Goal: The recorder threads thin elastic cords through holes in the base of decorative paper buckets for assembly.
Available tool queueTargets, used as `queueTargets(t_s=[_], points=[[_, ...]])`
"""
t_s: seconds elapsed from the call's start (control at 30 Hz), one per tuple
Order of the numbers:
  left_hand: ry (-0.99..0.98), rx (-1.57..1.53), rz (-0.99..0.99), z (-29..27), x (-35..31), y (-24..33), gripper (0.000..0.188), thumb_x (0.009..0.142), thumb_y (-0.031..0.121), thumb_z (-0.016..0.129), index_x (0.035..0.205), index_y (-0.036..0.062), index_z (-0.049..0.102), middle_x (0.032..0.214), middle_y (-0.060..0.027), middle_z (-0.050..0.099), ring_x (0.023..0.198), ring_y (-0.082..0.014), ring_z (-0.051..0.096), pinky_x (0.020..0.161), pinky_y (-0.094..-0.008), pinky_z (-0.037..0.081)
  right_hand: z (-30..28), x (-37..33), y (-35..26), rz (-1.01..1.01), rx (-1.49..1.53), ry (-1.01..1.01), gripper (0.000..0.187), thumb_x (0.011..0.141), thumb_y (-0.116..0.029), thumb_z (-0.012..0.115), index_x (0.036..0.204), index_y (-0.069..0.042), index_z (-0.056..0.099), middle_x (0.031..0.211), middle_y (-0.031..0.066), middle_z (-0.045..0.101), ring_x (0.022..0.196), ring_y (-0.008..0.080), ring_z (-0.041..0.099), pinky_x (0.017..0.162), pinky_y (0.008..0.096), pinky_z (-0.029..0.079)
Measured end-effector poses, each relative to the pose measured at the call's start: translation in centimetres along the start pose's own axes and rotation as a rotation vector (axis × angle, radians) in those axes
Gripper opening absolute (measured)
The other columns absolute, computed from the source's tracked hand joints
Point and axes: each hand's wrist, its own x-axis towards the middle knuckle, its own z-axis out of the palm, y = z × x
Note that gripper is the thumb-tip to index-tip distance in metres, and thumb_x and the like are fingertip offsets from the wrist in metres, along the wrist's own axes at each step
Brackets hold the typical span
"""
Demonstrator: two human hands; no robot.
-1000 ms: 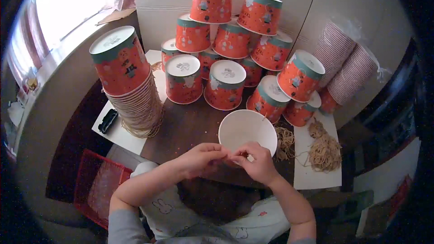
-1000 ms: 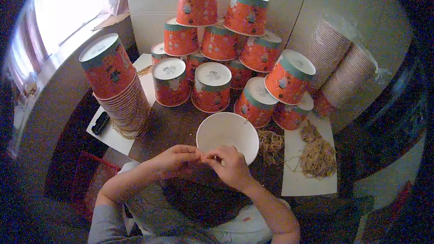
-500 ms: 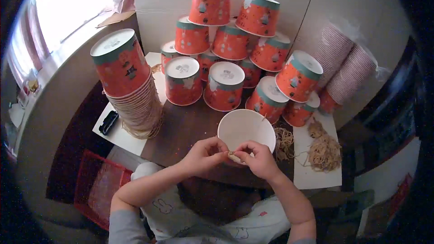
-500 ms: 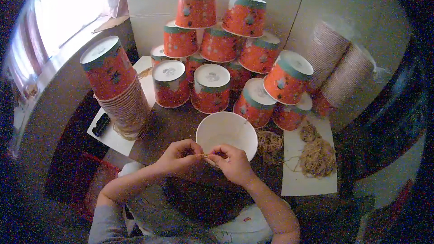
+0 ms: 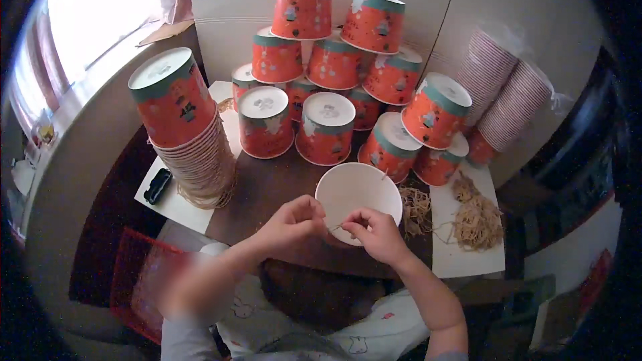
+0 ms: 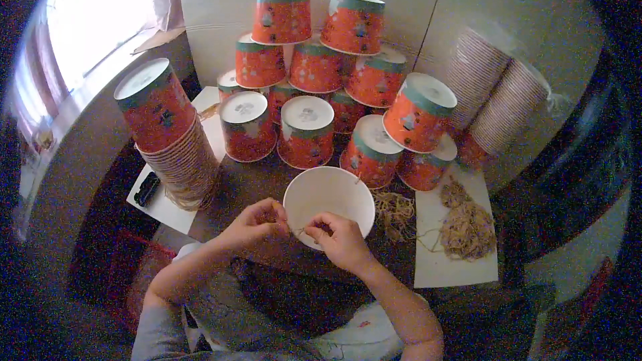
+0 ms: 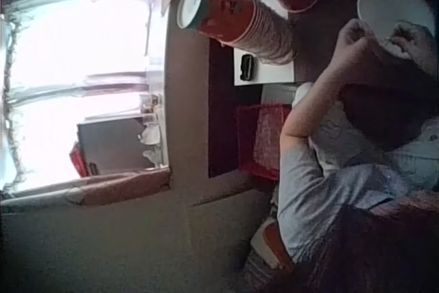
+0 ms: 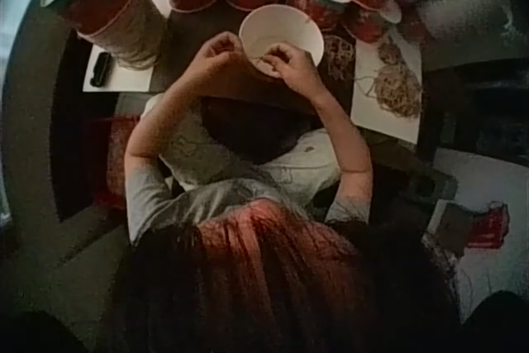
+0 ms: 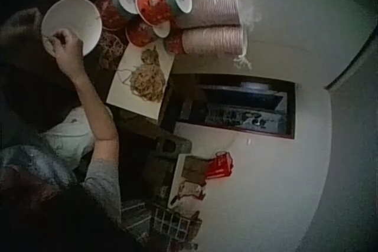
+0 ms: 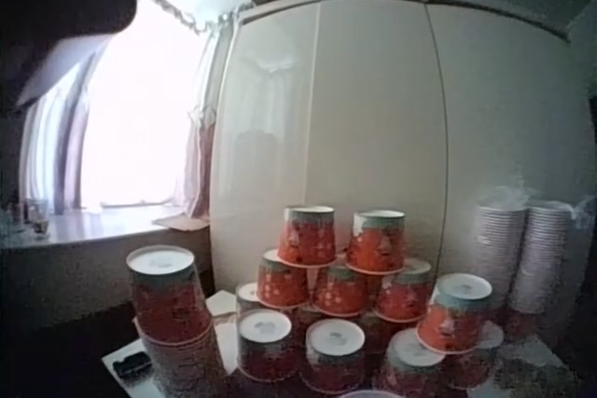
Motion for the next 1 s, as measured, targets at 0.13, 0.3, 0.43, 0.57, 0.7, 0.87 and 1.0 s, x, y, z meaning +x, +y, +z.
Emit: queueTargets(t_s=[0.13,0.3,0.43,0.57,0.7,0.87,1.0], points=[[-0.049,0.301,0.038,0.5,0.1,-0.6,0.011,0.08,0.008,0.052,0.089,0.0016,0.049,0.077,-0.0018,0.055,0.072,-0.0074,0.052,0.066,-0.0206,0.042,0.2,0.1,0.2,-0.045,0.088,-0.007,0.014,0.077,-0.013,0.06,0.084,-0.001,0.059,0.073,0.0076,0.061,0.063,0.0137,0.057,0.059,0.026,0.046],[-0.048,0.314,-0.053,1.6,-0.3,0.5,0.012,0.082,0.011,0.052,0.088,0.0006,0.05,0.076,-0.001,0.055,0.072,-0.0062,0.051,0.064,-0.0203,0.042,0.4,-0.1,0.3,-0.071,0.101,-0.004,0.012,0.078,-0.012,0.058,0.083,-0.001,0.059,0.074,0.0073,0.061,0.064,0.0123,0.057,0.059,0.0251,0.046],[0.056,0.413,0.029,1.5,-0.3,0.3,0.011,0.083,0.011,0.05,0.086,-0.0003,0.051,0.073,-0.0012,0.055,0.068,-0.0057,0.051,0.06,-0.0206,0.042,0.4,-0.1,0.0,-0.038,0.092,0.016,0.008,0.079,-0.008,0.055,0.083,-0.001,0.057,0.074,0.007,0.06,0.065,0.0112,0.056,0.059,0.0243,0.045],[0.064,0.386,0.055,1.6,-0.1,0.3,0.012,0.084,0.011,0.05,0.084,-0.0013,0.051,0.072,-0.0018,0.055,0.067,-0.0058,0.051,0.059,-0.0207,0.042,0.2,-0.2,0.3,-0.034,0.123,-0.007,0.007,0.079,-0.006,0.054,0.084,0.0,0.055,0.073,0.0067,0.06,0.065,0.0109,0.055,0.058,0.0242,0.045],[0.088,0.522,0.071,0.7,0.1,-0.9,0.012,0.082,0.012,0.052,0.084,-0.0002,0.052,0.07,-0.0026,0.056,0.067,-0.0055,0.051,0.058,-0.022,0.042,0.3,-0.2,0.7,-0.079,0.136,-0.035,0.008,0.079,-0.006,0.054,0.084,0.0,0.055,0.073,0.007,0.059,0.064,0.0112,0.055,0.058,0.0246,0.045],[0.071,0.675,0.15,0.7,0.2,-0.2,0.013,0.078,0.013,0.057,0.085,0.0026,0.054,0.071,-0.0041,0.055,0.065,-0.0075,0.053,0.056,-0.0233,0.042,-0.3,-0.3,-0.3,-0.127,0.094,0.034,0.01,0.078,-0.009,0.057,0.083,0.0,0.057,0.074,0.0084,0.059,0.064,0.0136,0.055,0.058,0.0265,0.044],[0.088,0.902,0.498,2.3,-0.1,1.2,0.013,0.074,0.01,0.062,0.082,0.0033,0.056,0.079,-0.0063,0.052,0.062,-0.0136,0.055,0.053,-0.0252,0.045,-0.5,-0.5,-1.7,-0.152,0.013,0.022,0.011,0.077,-0.011,0.058,0.082,-0.001,0.059,0.075,0.0093,0.059,0.066,0.0164,0.057,0.061,0.0277,0.045]])
